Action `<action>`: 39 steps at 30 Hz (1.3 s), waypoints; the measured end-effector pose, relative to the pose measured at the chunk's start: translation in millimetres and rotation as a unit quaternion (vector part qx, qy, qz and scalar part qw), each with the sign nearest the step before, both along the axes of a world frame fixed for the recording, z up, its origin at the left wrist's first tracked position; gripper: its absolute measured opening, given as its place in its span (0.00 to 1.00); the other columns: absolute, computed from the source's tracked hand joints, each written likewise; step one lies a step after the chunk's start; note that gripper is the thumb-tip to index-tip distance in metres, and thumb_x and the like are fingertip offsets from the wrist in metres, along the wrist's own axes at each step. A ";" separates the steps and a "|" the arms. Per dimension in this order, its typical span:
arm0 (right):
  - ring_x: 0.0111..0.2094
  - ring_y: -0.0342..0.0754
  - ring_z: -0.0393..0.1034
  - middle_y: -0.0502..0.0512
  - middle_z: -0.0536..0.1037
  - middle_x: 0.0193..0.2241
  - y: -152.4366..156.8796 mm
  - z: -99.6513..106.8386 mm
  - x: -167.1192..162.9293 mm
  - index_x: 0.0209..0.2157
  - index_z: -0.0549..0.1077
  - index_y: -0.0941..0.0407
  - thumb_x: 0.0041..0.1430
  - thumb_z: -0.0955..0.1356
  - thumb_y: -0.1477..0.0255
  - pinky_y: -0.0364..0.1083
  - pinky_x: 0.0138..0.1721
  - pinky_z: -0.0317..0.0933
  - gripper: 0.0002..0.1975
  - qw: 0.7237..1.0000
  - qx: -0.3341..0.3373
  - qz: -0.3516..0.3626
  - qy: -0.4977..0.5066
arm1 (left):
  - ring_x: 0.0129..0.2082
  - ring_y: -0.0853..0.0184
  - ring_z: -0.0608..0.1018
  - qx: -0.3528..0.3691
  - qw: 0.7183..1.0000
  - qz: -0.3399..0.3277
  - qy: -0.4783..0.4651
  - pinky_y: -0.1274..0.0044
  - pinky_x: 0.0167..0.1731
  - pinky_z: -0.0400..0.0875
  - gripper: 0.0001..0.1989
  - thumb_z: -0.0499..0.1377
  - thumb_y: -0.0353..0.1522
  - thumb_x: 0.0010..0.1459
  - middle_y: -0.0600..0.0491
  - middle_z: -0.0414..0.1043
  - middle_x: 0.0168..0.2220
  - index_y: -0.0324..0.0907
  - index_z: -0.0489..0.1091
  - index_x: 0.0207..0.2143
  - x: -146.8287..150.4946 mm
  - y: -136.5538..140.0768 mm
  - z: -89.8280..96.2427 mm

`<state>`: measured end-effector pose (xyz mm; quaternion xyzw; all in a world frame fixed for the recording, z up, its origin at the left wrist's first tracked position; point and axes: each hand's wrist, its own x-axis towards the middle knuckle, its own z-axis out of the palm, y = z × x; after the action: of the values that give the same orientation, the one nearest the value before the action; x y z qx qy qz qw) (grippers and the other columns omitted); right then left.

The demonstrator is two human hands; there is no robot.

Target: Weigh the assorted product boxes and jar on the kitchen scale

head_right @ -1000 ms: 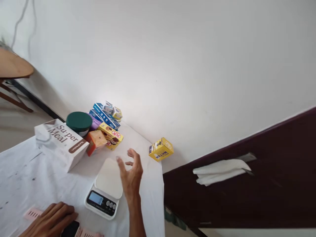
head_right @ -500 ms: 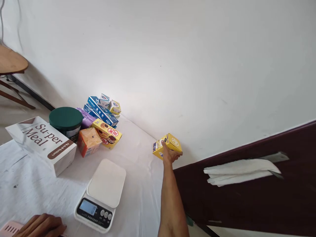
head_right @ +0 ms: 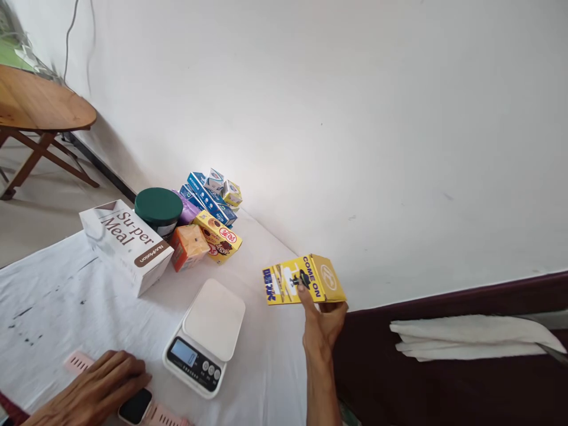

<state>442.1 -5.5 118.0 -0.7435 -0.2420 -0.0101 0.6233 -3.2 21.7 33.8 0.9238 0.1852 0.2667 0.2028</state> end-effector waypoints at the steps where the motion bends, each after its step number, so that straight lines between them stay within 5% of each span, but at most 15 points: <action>1: 0.51 0.61 0.77 0.61 0.79 0.50 -5.4 6.1 -22.0 0.49 0.68 0.55 0.37 0.82 0.58 0.61 0.52 0.72 0.39 0.999 0.007 0.034 -0.004 | 0.52 0.56 0.79 0.009 1.000 0.002 0.009 0.70 0.54 0.72 0.31 0.67 0.36 0.58 0.52 0.80 0.56 0.51 0.64 0.63 -1.6 -1.7 1.0; 6: 0.48 0.61 0.78 0.61 0.80 0.50 -19.5 20.9 -114.1 0.51 0.70 0.53 0.43 0.81 0.61 0.56 0.45 0.75 0.34 0.988 -0.031 0.152 0.000 | 0.58 0.55 0.76 0.023 0.999 0.005 0.022 0.67 0.59 0.69 0.31 0.67 0.33 0.59 0.53 0.78 0.59 0.49 0.64 0.64 -6.9 -9.8 -15.3; 10: 0.47 0.63 0.79 0.61 0.80 0.49 -17.8 15.1 -150.9 0.50 0.69 0.51 0.42 0.80 0.67 0.58 0.44 0.76 0.33 0.975 -0.042 0.217 0.023 | 0.60 0.54 0.73 -0.014 1.000 -0.011 0.015 0.64 0.62 0.65 0.29 0.64 0.31 0.62 0.49 0.75 0.60 0.48 0.63 0.64 -6.6 -12.0 -21.6; 16: 0.50 0.60 0.78 0.61 0.78 0.53 -20.4 7.6 -154.7 0.52 0.65 0.51 0.43 0.81 0.64 0.61 0.51 0.73 0.37 0.965 -0.078 0.249 0.028 | 0.49 0.56 0.75 -0.116 0.991 -0.034 0.053 0.64 0.53 0.69 0.18 0.61 0.27 0.59 0.48 0.75 0.51 0.46 0.70 0.52 0.4 -10.2 8.6; 21: 0.61 0.63 0.69 0.63 0.71 0.61 -33.4 4.5 -151.4 0.62 0.60 0.49 0.42 0.81 0.56 0.64 0.57 0.67 0.49 0.964 -0.090 0.250 0.005 | 0.47 0.54 0.73 -0.157 0.979 -0.036 0.126 0.63 0.49 0.67 0.08 0.59 0.27 0.62 0.47 0.73 0.48 0.44 0.70 0.44 7.9 -7.7 29.4; 28: 0.66 0.63 0.62 0.67 0.67 0.64 -39.7 7.3 -146.8 0.68 0.52 0.51 0.42 0.81 0.55 0.64 0.61 0.63 0.57 0.976 -0.060 0.210 -0.002 | 0.44 0.56 0.74 -0.153 0.974 -0.033 0.164 0.64 0.48 0.69 0.13 0.60 0.24 0.56 0.49 0.73 0.48 0.45 0.65 0.43 11.1 -9.1 32.2; 34: 0.55 0.62 0.72 0.64 0.75 0.57 -27.5 13.2 -153.1 0.63 0.61 0.51 0.41 0.81 0.58 0.57 0.48 0.73 0.50 0.976 -0.091 0.196 -0.016 | 0.35 0.60 0.79 -0.083 0.977 -0.049 0.192 0.70 0.38 0.74 0.12 0.55 0.21 0.63 0.51 0.78 0.40 0.44 0.63 0.45 14.6 -26.7 37.3; 37: 0.52 0.61 0.75 0.62 0.77 0.54 -27.6 19.9 -161.1 0.58 0.67 0.52 0.38 0.82 0.60 0.56 0.46 0.74 0.45 0.975 -0.101 0.195 -0.022 | 0.32 0.63 0.80 -0.135 0.977 -0.085 0.141 0.71 0.35 0.76 0.06 0.56 0.25 0.68 0.50 0.78 0.38 0.42 0.67 0.46 18.6 -41.3 30.5; 39: 0.50 0.61 0.76 0.62 0.78 0.53 -31.7 29.0 -170.4 0.58 0.68 0.52 0.37 0.82 0.60 0.56 0.45 0.75 0.46 0.971 -0.102 0.213 -0.029 | 0.39 0.62 0.81 -0.189 0.973 -0.109 0.080 0.69 0.40 0.79 0.09 0.59 0.31 0.70 0.48 0.78 0.45 0.41 0.71 0.51 16.7 -52.5 27.6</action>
<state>271.8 -37.2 147.0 -0.7335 -0.4126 0.1266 0.5251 13.5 -30.8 61.4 0.9018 0.1461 0.1280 0.3860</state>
